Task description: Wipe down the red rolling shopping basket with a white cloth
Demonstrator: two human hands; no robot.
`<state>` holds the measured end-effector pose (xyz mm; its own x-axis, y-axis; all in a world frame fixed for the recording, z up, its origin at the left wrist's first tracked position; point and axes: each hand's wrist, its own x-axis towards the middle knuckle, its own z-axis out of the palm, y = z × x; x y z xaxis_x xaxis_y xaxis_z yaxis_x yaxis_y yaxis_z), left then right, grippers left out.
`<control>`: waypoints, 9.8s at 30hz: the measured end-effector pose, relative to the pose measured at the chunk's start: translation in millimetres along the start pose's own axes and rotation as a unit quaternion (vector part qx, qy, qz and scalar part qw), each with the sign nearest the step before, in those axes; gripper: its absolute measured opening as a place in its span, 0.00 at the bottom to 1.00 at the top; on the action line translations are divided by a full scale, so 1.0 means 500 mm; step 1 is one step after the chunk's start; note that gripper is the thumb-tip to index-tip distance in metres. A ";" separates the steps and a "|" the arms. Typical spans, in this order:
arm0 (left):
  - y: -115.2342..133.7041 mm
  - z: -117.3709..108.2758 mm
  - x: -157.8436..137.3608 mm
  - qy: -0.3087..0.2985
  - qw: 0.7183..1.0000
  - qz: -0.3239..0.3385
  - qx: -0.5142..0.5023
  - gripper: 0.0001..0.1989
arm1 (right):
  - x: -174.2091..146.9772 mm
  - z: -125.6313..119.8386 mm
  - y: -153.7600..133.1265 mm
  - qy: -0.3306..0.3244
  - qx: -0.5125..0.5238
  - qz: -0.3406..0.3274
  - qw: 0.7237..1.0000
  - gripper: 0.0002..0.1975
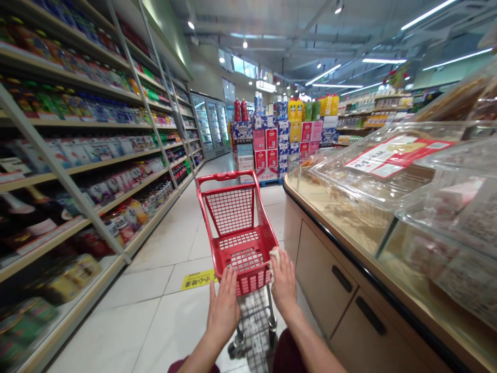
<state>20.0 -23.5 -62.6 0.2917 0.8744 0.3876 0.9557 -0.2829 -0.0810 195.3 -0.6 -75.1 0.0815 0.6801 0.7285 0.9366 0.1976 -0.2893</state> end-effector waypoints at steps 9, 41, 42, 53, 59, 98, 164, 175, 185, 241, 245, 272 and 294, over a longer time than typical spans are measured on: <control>-0.007 -0.006 -0.002 -0.008 1.000 0.012 -0.009 0.33 | 0.012 0.000 0.017 0.020 0.012 -0.001 1.000 0.19; -0.015 -0.020 0.000 -0.007 1.000 -0.005 -0.022 0.31 | -0.003 0.014 -0.040 -0.015 0.098 -0.120 0.988 0.19; -0.017 -0.022 -0.001 -0.008 1.000 -0.014 -0.024 0.32 | 0.003 0.010 -0.025 -0.002 0.081 -0.077 0.994 0.20; -0.055 -0.057 0.039 -0.076 0.996 -0.027 -0.039 0.25 | -0.018 0.020 -0.037 -0.047 0.116 -0.106 0.986 0.23; -0.045 -0.091 0.075 -0.099 0.993 -0.044 -0.051 0.20 | 0.005 0.052 0.012 -0.063 0.135 -0.075 0.986 0.27; -0.043 -0.095 0.126 -0.054 0.997 0.007 -0.047 0.29 | -0.040 -0.048 0.074 0.074 0.107 0.144 0.981 0.26; -0.021 -0.073 0.079 0.044 0.998 0.017 0.028 0.33 | -0.099 0.010 0.128 -0.043 0.084 -0.034 0.995 0.17; -0.026 -0.077 0.077 0.046 0.998 0.030 0.022 0.32 | -0.068 0.020 0.051 -0.018 0.109 -0.136 0.985 0.22; -0.040 -0.066 0.036 0.049 0.996 0.075 0.010 0.28 | -0.036 0.022 -0.006 -0.011 0.109 -0.165 0.980 0.23; -0.320 -0.229 0.022 0.161 0.974 -0.151 0.052 0.29 | 0.046 0.054 -0.285 0.012 0.220 -0.279 0.935 0.19; -0.317 -0.224 0.024 0.146 0.975 -0.152 0.065 0.29 | 0.037 0.072 -0.293 -0.022 0.203 -0.323 0.924 0.16; -0.313 -0.214 0.009 0.172 0.974 -0.136 0.053 0.31 | -0.003 0.068 -0.225 -0.031 0.182 -0.339 0.923 0.15; -0.153 -0.152 0.060 0.084 0.995 -0.045 0.040 0.30 | 0.039 0.043 -0.113 0.028 0.140 -0.249 0.958 0.20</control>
<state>-47.4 -5.6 25.2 0.2011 0.8151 0.5434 0.9796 -0.1691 -0.1090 136.6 16.5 -57.8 -0.3250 0.4146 0.8500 0.7365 0.6747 -0.0475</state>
